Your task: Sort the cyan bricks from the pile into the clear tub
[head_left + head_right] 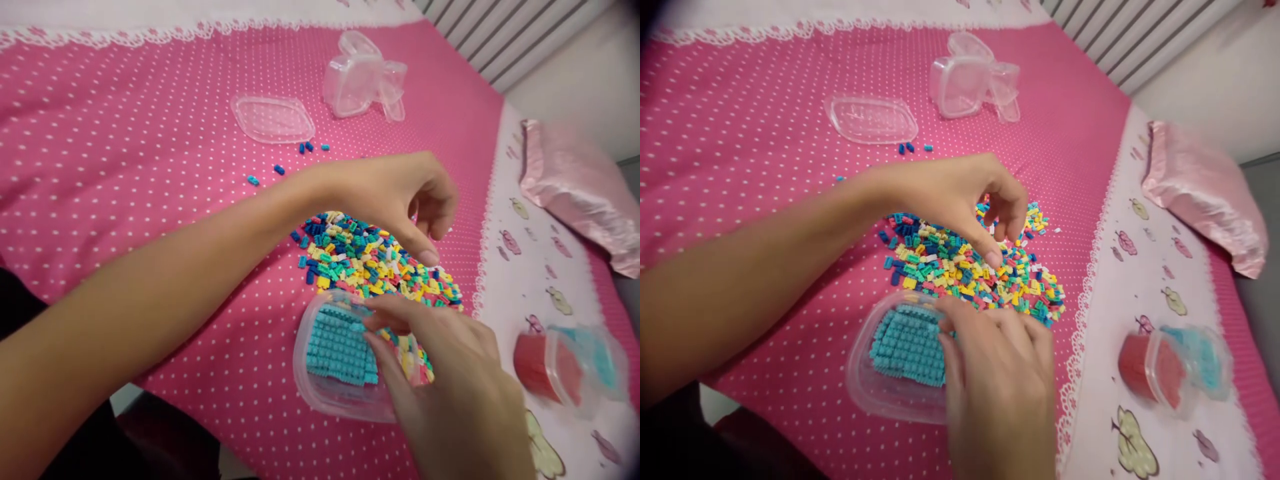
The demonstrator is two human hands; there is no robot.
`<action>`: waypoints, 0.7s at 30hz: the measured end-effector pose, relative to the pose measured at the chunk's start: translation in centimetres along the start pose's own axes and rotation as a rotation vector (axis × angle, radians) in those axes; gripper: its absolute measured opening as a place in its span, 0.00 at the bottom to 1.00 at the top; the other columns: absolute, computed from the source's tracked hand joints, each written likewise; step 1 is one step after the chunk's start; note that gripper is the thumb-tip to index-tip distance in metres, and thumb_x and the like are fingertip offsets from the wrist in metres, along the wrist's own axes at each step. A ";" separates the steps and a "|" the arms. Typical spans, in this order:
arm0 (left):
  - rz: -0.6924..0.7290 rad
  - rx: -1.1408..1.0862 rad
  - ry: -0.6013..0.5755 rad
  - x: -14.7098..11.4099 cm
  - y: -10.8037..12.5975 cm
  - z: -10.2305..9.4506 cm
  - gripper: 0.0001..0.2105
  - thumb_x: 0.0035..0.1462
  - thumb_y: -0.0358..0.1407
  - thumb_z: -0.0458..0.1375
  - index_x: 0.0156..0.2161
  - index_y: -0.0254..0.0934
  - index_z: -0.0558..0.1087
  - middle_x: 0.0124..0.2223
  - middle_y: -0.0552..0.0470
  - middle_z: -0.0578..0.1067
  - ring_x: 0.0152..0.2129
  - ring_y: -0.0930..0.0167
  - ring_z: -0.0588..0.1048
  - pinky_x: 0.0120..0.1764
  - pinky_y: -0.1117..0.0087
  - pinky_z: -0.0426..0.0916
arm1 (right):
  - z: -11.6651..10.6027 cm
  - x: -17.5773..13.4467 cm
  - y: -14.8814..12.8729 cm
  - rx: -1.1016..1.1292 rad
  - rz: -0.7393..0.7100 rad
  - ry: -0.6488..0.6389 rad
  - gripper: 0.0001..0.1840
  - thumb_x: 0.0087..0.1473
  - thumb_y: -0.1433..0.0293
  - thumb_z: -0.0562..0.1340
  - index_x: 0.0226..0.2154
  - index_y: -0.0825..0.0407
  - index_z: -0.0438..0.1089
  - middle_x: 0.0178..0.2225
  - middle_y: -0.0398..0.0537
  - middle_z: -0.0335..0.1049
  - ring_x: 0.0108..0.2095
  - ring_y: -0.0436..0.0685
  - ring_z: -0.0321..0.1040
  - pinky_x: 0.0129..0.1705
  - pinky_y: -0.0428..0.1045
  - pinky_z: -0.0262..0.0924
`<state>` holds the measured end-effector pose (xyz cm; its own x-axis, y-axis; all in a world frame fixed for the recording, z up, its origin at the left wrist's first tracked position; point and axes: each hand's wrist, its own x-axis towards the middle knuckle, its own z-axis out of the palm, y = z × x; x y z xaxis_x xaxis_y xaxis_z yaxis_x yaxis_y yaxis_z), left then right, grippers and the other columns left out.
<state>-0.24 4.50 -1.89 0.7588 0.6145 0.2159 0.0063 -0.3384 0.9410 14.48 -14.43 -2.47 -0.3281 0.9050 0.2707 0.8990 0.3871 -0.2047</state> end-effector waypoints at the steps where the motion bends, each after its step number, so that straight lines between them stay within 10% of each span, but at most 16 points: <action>1: 0.005 -0.012 0.035 0.0 0.0 0.1 0.08 0.40 0.29 0.72 0.26 0.34 0.78 0.25 0.59 0.74 0.31 0.72 0.78 0.35 0.74 0.70 | 0.3 0.0 -0.1 -0.035 -0.006 -0.007 0.12 0.64 0.71 0.57 0.48 0.39 0.67 0.33 0.42 0.78 0.32 0.60 0.72 0.39 0.59 0.59; 21: 0.162 0.411 -0.154 -0.1 0.0 0.8 0.12 0.50 0.40 0.70 0.40 0.38 0.80 0.37 0.57 0.80 0.41 0.68 0.78 0.43 0.69 0.71 | 1.2 0.4 -0.6 -0.274 -0.158 0.025 0.21 0.67 0.71 0.59 0.60 0.47 0.63 0.29 0.36 0.78 0.28 0.51 0.73 0.40 0.55 0.45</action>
<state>0.26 3.84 -2.11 0.8590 0.4278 0.2814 0.1135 -0.6950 0.7100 13.44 -14.11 -3.39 -0.4661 0.8314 0.3027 0.8831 0.4580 0.1020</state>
